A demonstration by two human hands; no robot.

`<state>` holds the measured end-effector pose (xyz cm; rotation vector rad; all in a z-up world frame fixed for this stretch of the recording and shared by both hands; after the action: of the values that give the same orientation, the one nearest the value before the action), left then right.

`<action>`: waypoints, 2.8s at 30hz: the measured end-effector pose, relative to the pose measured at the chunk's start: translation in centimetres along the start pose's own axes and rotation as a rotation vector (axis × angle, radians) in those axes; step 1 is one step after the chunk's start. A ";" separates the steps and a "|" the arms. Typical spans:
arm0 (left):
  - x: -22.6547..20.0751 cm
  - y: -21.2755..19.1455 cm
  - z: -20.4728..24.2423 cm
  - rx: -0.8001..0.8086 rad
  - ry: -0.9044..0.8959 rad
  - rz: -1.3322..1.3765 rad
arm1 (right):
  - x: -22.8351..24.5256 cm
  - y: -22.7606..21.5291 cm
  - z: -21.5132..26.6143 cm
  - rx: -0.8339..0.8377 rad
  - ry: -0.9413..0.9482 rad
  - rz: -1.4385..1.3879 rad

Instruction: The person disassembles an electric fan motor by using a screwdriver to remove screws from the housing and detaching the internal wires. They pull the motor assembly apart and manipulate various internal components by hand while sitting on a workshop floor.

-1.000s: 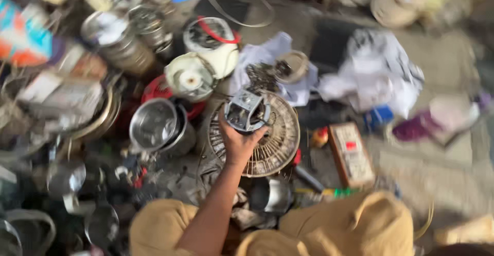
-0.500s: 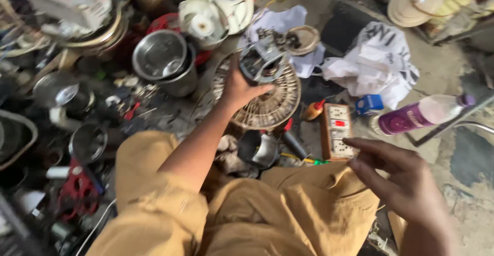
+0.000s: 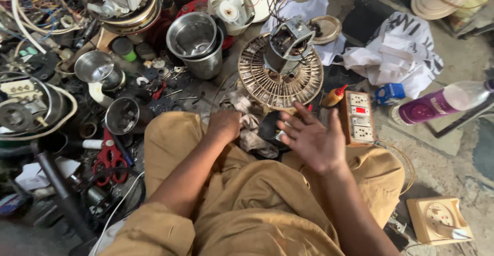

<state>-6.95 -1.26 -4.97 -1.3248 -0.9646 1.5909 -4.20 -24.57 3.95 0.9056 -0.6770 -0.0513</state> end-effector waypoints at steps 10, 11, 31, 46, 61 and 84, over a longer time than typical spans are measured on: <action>-6.7 -0.9 5.2 -0.702 0.216 0.905 | -6.4 -4.0 -6.5 -0.410 -0.407 1.242; -6.6 -0.1 4.9 -0.646 0.195 1.010 | -6.3 -3.2 -6.3 -0.364 -0.535 1.263; 1.5 -6.5 2.8 -0.769 -0.022 0.163 | 11.0 -13.1 0.1 -0.921 -0.471 1.482; -3.5 4.6 -0.9 -0.099 0.367 -0.073 | 3.9 -7.4 -3.5 -0.538 -0.275 1.787; -2.0 14.4 -5.4 0.264 0.214 -0.487 | 0.6 -7.0 -4.8 -0.439 -0.647 1.800; -2.2 -6.3 -0.1 -0.195 0.031 -0.250 | 13.1 5.2 3.3 -0.395 -1.033 1.006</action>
<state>-5.91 -1.01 1.58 -1.2974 -1.2394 1.3101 3.14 -27.79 15.98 0.0120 -1.9444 0.2577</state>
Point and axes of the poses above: each hand's wrist, its own z-axis away from the middle knuckle, its own y-axis out of the palm, x = y × z, the point moved 6 cm from there along -z, towards the middle knuckle, and after that the axes turned 9 degrees about y, right-handed, at the moved point
